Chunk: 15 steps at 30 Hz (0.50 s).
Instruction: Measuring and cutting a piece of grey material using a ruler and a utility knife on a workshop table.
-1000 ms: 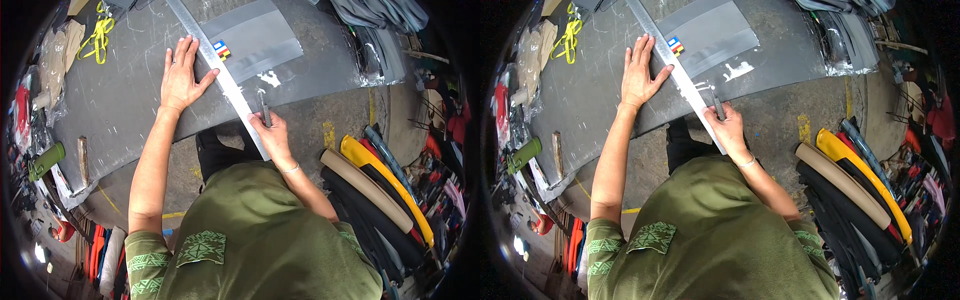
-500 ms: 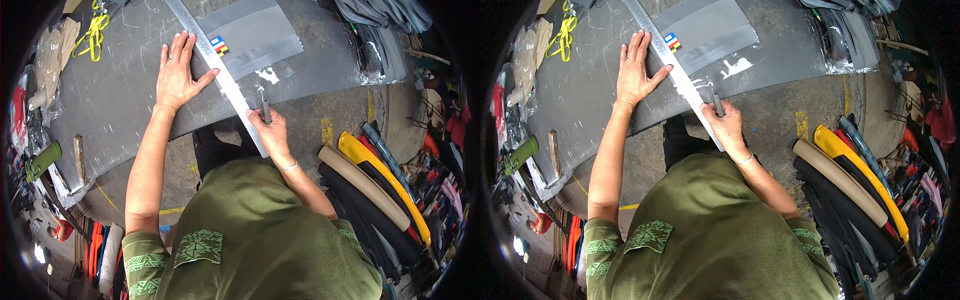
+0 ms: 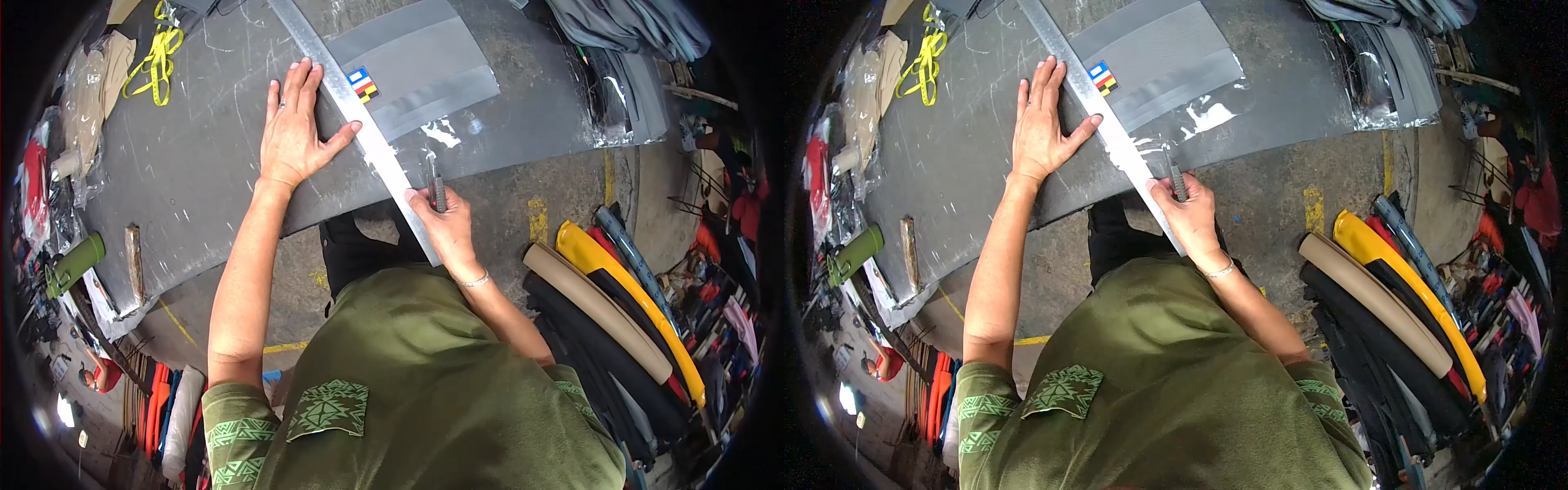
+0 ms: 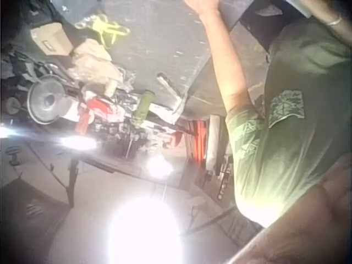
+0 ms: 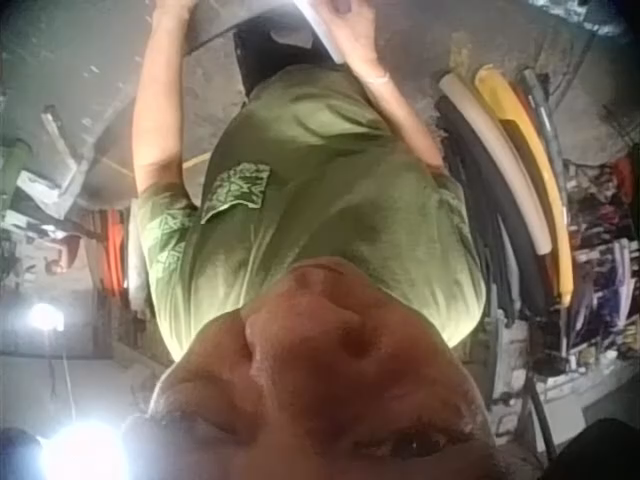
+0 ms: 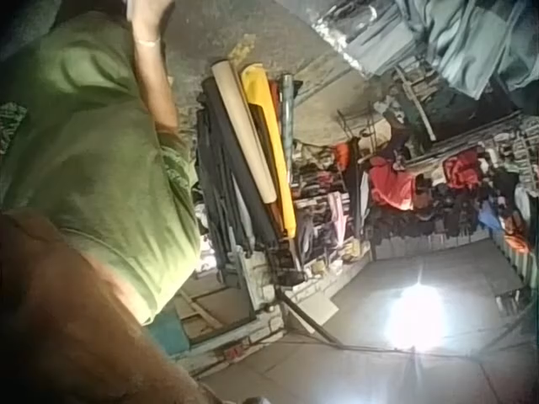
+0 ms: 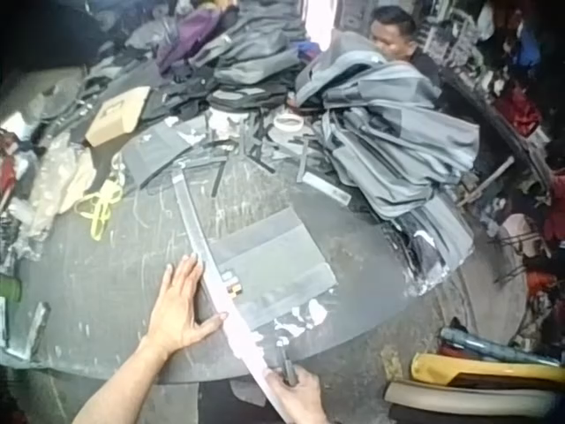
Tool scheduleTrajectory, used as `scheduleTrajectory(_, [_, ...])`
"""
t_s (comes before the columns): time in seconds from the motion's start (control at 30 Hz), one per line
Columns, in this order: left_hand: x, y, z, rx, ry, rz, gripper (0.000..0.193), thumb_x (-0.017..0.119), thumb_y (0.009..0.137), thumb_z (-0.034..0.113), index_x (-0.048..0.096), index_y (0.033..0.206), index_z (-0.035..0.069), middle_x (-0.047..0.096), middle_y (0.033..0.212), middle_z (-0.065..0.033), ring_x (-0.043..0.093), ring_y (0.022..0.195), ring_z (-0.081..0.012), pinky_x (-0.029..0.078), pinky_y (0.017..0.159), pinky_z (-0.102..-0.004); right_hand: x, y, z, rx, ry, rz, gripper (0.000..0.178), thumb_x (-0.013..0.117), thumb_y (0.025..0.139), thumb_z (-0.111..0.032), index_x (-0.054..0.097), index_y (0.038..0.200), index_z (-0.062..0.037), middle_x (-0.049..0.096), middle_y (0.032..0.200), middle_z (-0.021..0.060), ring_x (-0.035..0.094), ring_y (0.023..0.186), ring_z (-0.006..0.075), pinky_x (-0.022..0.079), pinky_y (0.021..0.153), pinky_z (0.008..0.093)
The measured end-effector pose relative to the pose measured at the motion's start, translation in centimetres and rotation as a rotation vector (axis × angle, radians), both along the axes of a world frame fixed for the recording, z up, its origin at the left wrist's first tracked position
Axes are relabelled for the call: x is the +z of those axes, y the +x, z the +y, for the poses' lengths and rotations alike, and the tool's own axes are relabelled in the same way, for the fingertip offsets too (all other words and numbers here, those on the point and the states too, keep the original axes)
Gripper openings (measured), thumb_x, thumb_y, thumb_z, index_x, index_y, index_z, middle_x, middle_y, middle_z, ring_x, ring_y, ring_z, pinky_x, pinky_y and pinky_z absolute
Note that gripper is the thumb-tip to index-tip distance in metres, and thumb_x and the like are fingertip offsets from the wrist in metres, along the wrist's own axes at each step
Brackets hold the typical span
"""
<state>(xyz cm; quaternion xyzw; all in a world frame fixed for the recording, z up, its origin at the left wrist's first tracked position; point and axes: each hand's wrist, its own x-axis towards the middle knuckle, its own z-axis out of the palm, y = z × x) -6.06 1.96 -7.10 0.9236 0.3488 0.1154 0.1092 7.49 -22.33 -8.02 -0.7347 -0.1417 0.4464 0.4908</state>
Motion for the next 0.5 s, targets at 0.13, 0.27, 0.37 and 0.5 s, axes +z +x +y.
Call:
scheduleTrajectory(0.13, [-0.02, -0.03, 0.03, 0.001, 0.015, 0.011, 0.105, 0.069, 0.081, 0.071, 0.038, 0.155, 0.003, 0.036, 0.162, -0.0169, 0.029, 0.154, -0.0322, 0.015, 0.128, -0.0548, 0.23, -0.01, 0.16, -0.009, 0.014, 0.005, 0.018, 0.083, 0.09, -0.018, 0.073, 0.086, -0.0029, 0.056, 0.071, -0.009, 0.045, 0.065, 0.0019, 0.035, 0.059, 0.0222])
scheduleTrajectory(0.27, [0.06, 0.06, 0.02, 0.002, 0.023, 0.017, 0.104, 0.068, 0.081, 0.071, 0.039, 0.155, 0.004, 0.036, 0.162, -0.0168, 0.029, 0.154, -0.0321, 0.016, 0.128, -0.0549, 0.26, 0.05, 0.18, 0.0, -0.018, 0.008, 0.021, 0.082, 0.09, -0.021, 0.072, 0.085, -0.0029, 0.058, 0.07, -0.006, 0.049, 0.066, 0.0043, 0.04, 0.061, 0.0244])
scheduleTrajectory(0.37, [0.08, 0.06, 0.05, 0.004, 0.027, 0.023, 0.103, 0.068, 0.082, 0.071, 0.039, 0.155, 0.004, 0.037, 0.162, -0.0166, 0.03, 0.154, -0.032, 0.017, 0.127, -0.0551, 0.29, 0.02, 0.21, 0.004, -0.004, -0.008, 0.019, 0.082, 0.09, -0.018, 0.073, 0.085, -0.0033, 0.056, 0.071, -0.0089, 0.045, 0.067, 0.0023, 0.035, 0.06, 0.0227])
scheduleTrajectory(0.5, [-0.05, 0.07, 0.06, 0.004, 0.034, 0.023, 0.104, 0.068, 0.081, 0.071, 0.039, 0.155, 0.004, 0.037, 0.162, -0.016, 0.03, 0.154, -0.0315, 0.017, 0.128, -0.0545, 0.39, 0.03, 0.25, -0.005, -0.009, 0.015, 0.02, 0.082, 0.09, -0.019, 0.073, 0.084, -0.0034, 0.056, 0.071, -0.0088, 0.045, 0.066, 0.0023, 0.035, 0.059, 0.0227])
